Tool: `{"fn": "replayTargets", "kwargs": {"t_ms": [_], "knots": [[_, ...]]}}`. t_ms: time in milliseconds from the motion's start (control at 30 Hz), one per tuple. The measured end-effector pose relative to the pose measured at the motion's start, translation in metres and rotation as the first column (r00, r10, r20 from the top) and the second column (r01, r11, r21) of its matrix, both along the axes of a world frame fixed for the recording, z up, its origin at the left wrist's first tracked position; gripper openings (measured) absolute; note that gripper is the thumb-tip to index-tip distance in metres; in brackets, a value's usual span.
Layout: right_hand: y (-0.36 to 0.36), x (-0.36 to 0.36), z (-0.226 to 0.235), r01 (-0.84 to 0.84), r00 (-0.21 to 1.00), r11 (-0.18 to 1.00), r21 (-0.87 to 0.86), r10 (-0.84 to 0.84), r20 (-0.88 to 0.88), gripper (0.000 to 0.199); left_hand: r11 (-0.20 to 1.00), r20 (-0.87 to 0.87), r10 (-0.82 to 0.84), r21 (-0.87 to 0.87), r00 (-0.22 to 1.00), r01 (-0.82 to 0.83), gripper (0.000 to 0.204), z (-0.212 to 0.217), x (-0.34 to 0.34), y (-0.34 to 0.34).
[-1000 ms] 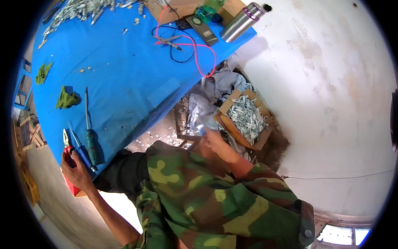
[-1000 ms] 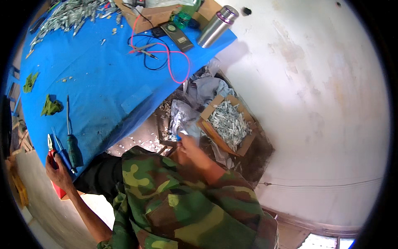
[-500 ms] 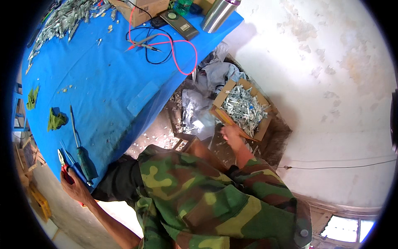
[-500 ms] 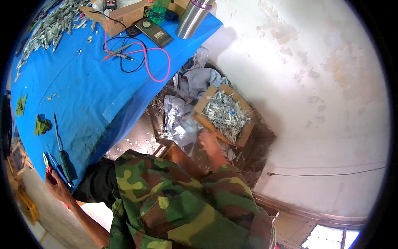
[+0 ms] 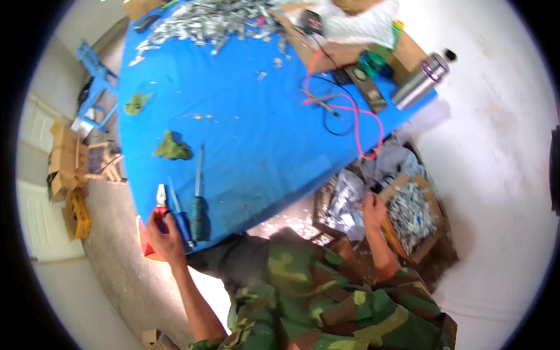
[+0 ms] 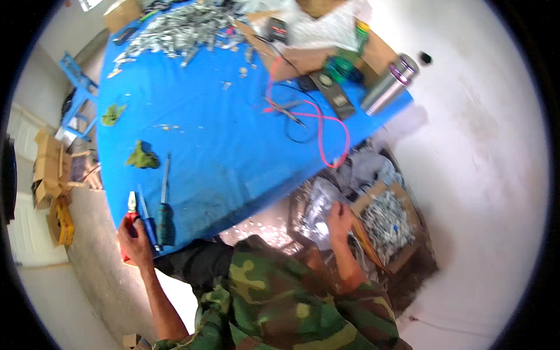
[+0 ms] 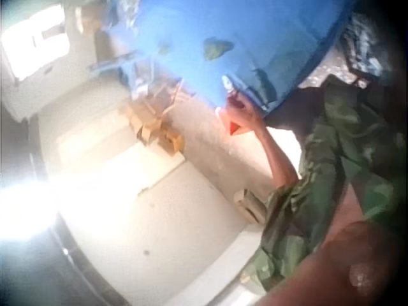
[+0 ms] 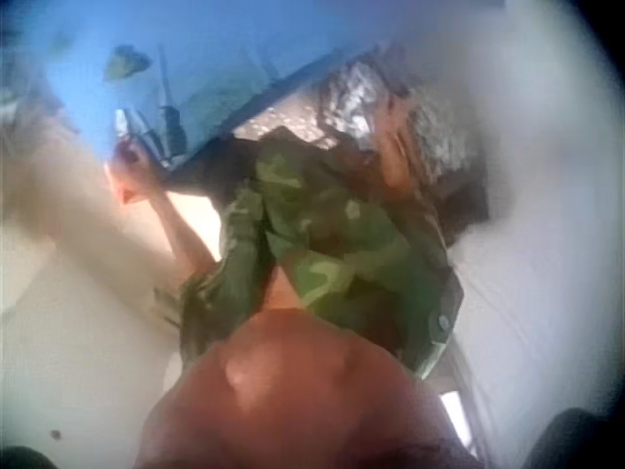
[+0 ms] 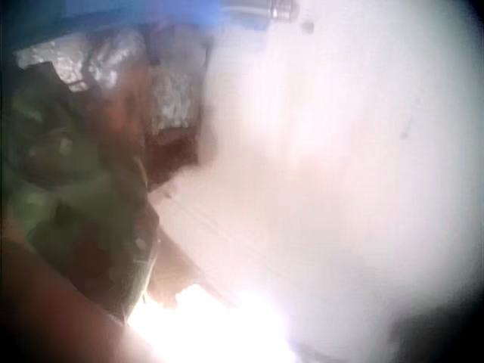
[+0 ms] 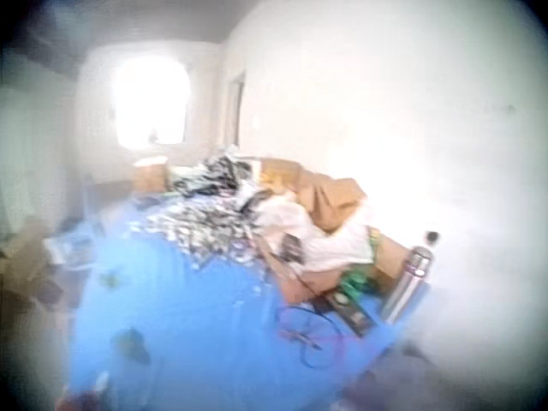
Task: The person disassembles a small metal component on a blue workbench. They use pliers and a screwdriver to remove parts and wipe the components with a green cloth.
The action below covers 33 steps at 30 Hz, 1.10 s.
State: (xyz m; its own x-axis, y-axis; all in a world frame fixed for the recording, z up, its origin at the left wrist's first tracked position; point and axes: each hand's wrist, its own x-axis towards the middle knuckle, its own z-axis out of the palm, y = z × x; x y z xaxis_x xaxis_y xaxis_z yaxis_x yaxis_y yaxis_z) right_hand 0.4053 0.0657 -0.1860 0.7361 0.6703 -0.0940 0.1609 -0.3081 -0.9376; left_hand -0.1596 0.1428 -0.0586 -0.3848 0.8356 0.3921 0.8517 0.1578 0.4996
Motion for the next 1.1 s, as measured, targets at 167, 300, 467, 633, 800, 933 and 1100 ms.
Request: {"fn": "replayTargets", "kwargs": {"t_ms": [167, 300, 467, 633, 800, 933, 1100], "knots": [[0.055, -0.048, 0.094, -0.216, 0.973, 0.963, 0.16, 0.198, 0.119, 0.021, 0.998, -0.005, 0.044, 0.04, 0.999, -0.044, 0.04, 0.004, 0.005, -0.001], [0.101, -0.097, 0.154, -0.492, 0.862, 0.839, 0.232, 0.432, 0.267, 0.02, 0.998, -0.025, 0.05, 0.034, 0.998, -0.049, 0.041, 0.004, 0.005, 0.0], [0.178, -0.149, 0.199, -0.666, 0.722, 0.722, 0.187, 0.561, 0.405, 0.023, 0.998, -0.054, 0.056, 0.007, 0.997, -0.056, 0.041, 0.01, 0.007, -0.001], [0.261, -0.192, 0.216, -0.745, 0.611, 0.665, 0.053, 0.648, 0.455, 0.027, 0.998, -0.02, 0.069, 0.009, 0.997, -0.069, 0.041, 0.016, 0.01, -0.001], [0.355, -0.225, 0.204, -0.721, 0.594, 0.692, -0.04, 0.646, 0.479, 0.033, 0.997, 0.002, 0.072, 0.01, 0.997, -0.072, 0.042, 0.022, 0.01, 0.0], [0.424, -0.245, 0.18, -0.665, 0.602, 0.739, -0.111, 0.618, 0.507, 0.034, 0.997, 0.032, 0.081, 0.017, 0.996, -0.081, 0.043, 0.017, 0.011, 0.005], [0.482, -0.269, 0.165, -0.634, 0.618, 0.762, -0.137, 0.604, 0.504, 0.034, 0.995, 0.084, 0.094, -0.038, 0.992, -0.091, 0.045, 0.016, 0.007, 0.004]]}}
